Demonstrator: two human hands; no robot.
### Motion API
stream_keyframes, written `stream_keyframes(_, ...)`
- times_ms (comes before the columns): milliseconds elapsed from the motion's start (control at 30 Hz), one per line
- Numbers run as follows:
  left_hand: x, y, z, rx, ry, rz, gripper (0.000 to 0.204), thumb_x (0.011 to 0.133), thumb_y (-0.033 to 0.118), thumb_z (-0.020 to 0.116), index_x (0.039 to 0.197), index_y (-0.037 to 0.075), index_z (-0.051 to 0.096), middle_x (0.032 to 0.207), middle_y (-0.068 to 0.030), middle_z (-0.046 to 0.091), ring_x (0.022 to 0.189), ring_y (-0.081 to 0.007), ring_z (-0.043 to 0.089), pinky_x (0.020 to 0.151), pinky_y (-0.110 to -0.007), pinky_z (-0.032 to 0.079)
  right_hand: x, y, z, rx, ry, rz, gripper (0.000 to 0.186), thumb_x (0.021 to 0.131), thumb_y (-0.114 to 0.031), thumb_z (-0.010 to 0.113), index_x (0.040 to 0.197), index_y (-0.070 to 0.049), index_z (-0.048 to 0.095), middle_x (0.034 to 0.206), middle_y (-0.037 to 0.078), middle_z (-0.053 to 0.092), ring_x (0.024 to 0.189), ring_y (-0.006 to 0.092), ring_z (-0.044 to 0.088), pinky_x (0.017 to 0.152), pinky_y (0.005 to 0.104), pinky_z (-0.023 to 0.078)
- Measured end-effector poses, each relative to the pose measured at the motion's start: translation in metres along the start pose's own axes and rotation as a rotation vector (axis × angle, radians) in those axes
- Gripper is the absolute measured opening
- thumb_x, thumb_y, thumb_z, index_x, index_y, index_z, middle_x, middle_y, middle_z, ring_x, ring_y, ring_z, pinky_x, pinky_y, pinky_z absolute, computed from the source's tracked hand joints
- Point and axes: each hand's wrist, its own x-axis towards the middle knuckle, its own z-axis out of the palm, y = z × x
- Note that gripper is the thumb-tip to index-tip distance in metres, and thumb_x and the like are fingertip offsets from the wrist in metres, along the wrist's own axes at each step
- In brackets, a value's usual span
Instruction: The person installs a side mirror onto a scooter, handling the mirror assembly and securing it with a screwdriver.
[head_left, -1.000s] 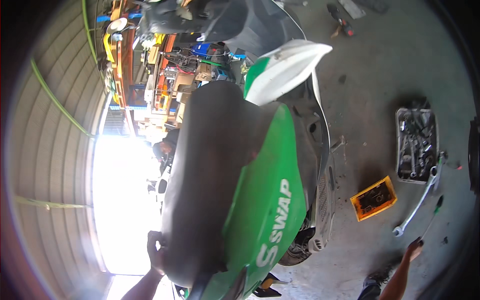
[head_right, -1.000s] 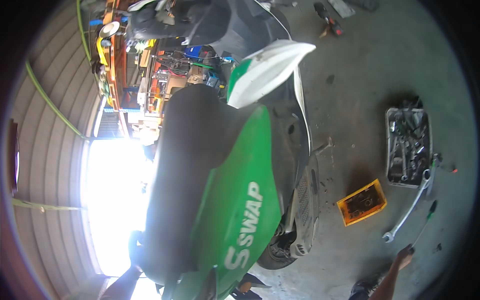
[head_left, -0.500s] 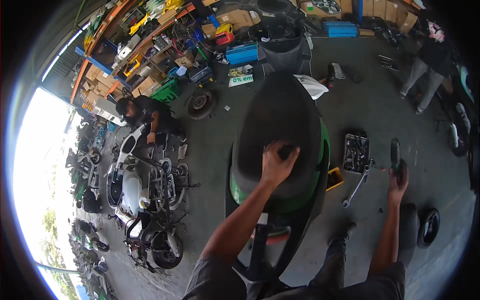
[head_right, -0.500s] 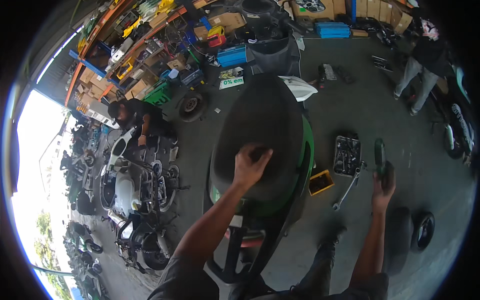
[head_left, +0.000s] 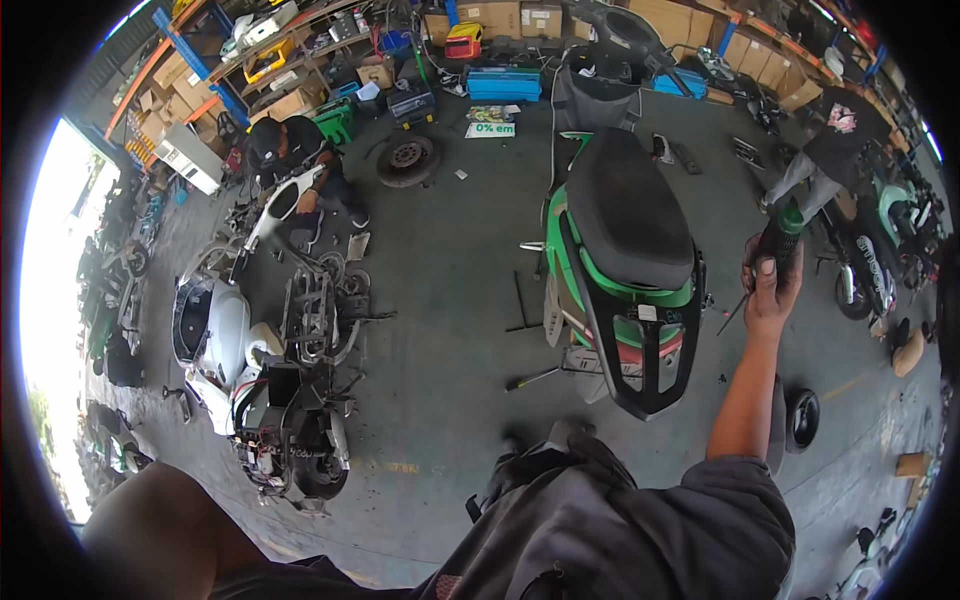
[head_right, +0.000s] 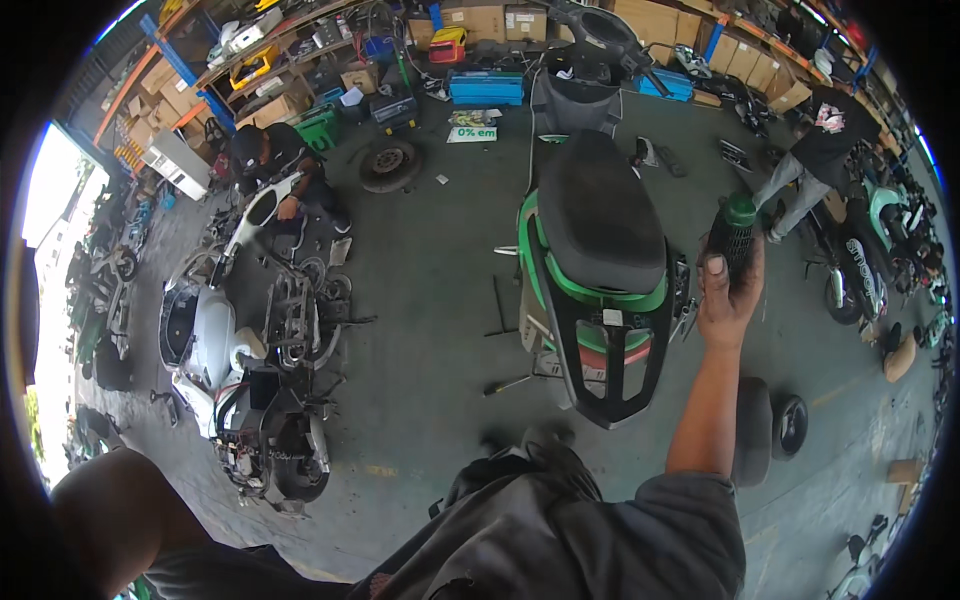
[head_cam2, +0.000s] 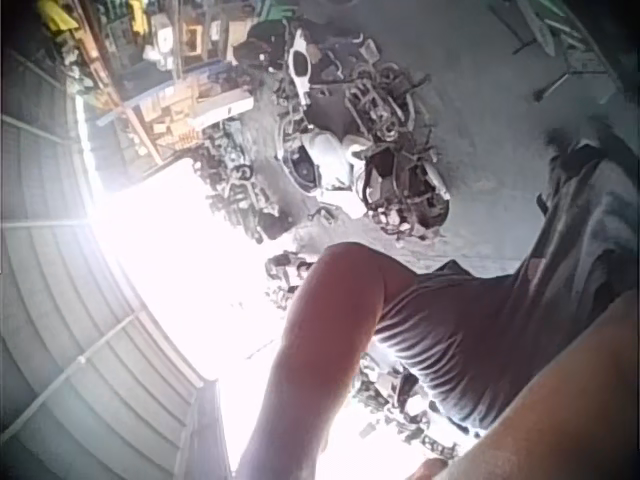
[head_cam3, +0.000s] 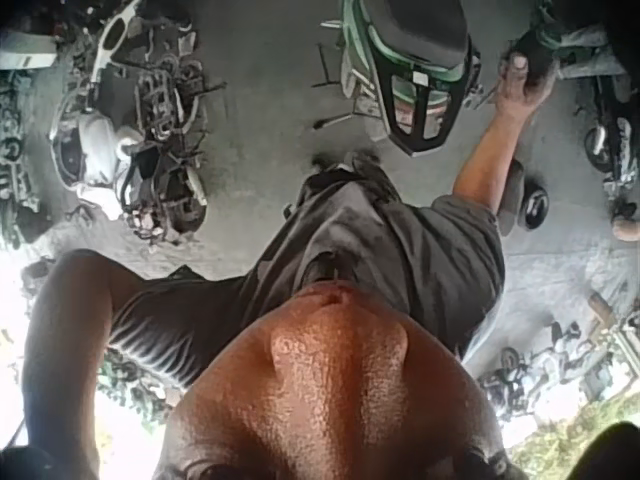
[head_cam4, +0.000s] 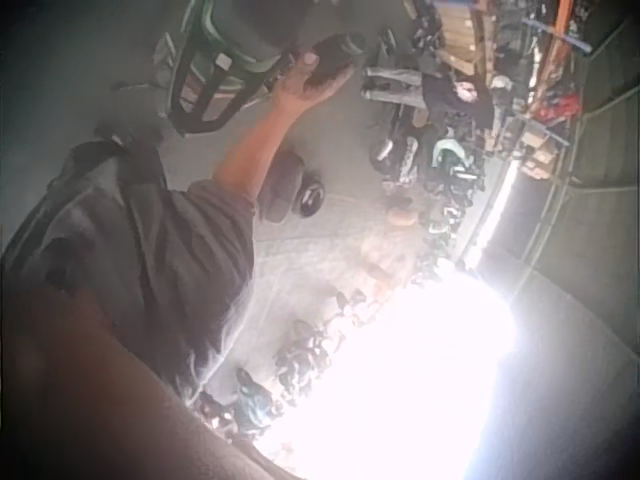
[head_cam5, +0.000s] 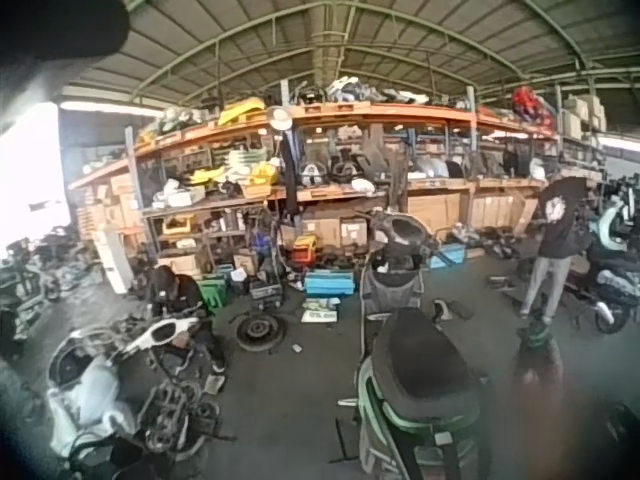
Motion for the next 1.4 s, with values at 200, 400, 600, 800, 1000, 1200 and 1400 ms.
stream_keyframes(200,-0.037,-0.037,-0.037,0.090,-0.110,-0.074,0.030,0.095,0.012,0.054,0.122,0.000,0.056,0.113,-0.0122,0.060,0.102,-0.0227,0.062,0.095,-0.037,0.049,0.015,-0.027,0.063,-0.331,-0.344,-0.028,0.056,0.087,-0.031,0.071,0.126,0.004,0.052,0.102,0.007,0.059,0.091,0.0145,0.055,0.080,0.0275,0.044)
stream_keyframes(400,-0.032,-0.151,-0.042,0.137,-0.213,-0.077,0.031,0.096,0.015,0.054,0.122,-0.001,0.056,0.114,-0.0131,0.060,0.104,-0.0223,0.061,0.096,-0.037,0.048,0.049,0.003,0.103,-0.057,-0.110,0.217,0.065,0.083,-0.023,0.076,0.133,0.004,0.046,0.112,0.010,0.058,0.105,0.0180,0.056,0.088,0.0300,0.045)
stream_keyframes(600,-0.008,-0.318,-0.022,0.067,-0.268,-0.041,0.032,0.096,0.017,0.054,0.122,-0.001,0.056,0.115,-0.0140,0.060,0.106,-0.0220,0.061,0.097,-0.036,0.047,0.103,0.085,0.108,0.277,0.347,0.043,0.055,0.078,-0.021,0.080,0.121,-0.003,0.051,0.112,0.010,0.058,0.101,0.0215,0.060,0.082,0.0360,0.051)
stream_keyframes(800,0.027,-0.469,0.006,-0.099,-0.269,0.075,0.033,0.096,0.019,0.054,0.122,-0.002,0.056,0.116,-0.0149,0.060,0.108,-0.0216,0.060,0.098,-0.036,0.046,0.147,0.166,0.235,-0.147,0.441,0.548,0.045,0.087,-0.020,0.076,0.119,0.005,0.059,0.108,0.009,0.062,0.100,0.0166,0.057,0.088,0.0278,0.045)
stream_keyframes(1000,0.067,-0.622,0.048,-0.298,-0.266,0.276,0.035,0.097,0.021,0.054,0.122,-0.002,0.056,0.118,-0.0158,0.060,0.110,-0.0213,0.059,0.099,-0.036,0.045,0.141,0.304,0.367,0.241,0.419,1.109,0.032,0.095,-0.024,0.059,0.115,0.002,0.059,0.085,0.004,0.062,0.075,0.0105,0.058,0.069,0.0252,0.046)
stream_keyframes(1200,0.131,-0.786,0.093,-0.550,-0.174,0.440,0.036,0.097,0.023,0.054,0.122,-0.003,0.056,0.119,-0.0167,0.060,0.111,-0.0209,0.059,0.100,-0.035,0.044,0.258,0.363,0.445,0.050,0.480,0.597,0.037,0.089,-0.019,0.071,0.116,0.003,0.061,0.091,0.005,0.064,0.081,0.0128,0.057,0.075,0.0276,0.047)
stream_keyframes(1400,0.153,-0.952,0.322,-0.961,0.051,-0.631,0.021,0.088,0.018,0.070,0.102,0.003,0.067,0.095,-0.0044,0.068,0.089,-0.0132,0.061,0.083,-0.027,0.048,0.385,0.407,0.465,-0.419,0.664,0.529,0.036,0.093,-0.021,0.067,0.116,0.005,0.060,0.087,0.007,0.065,0.078,0.0122,0.056,0.073,0.0280,0.048)
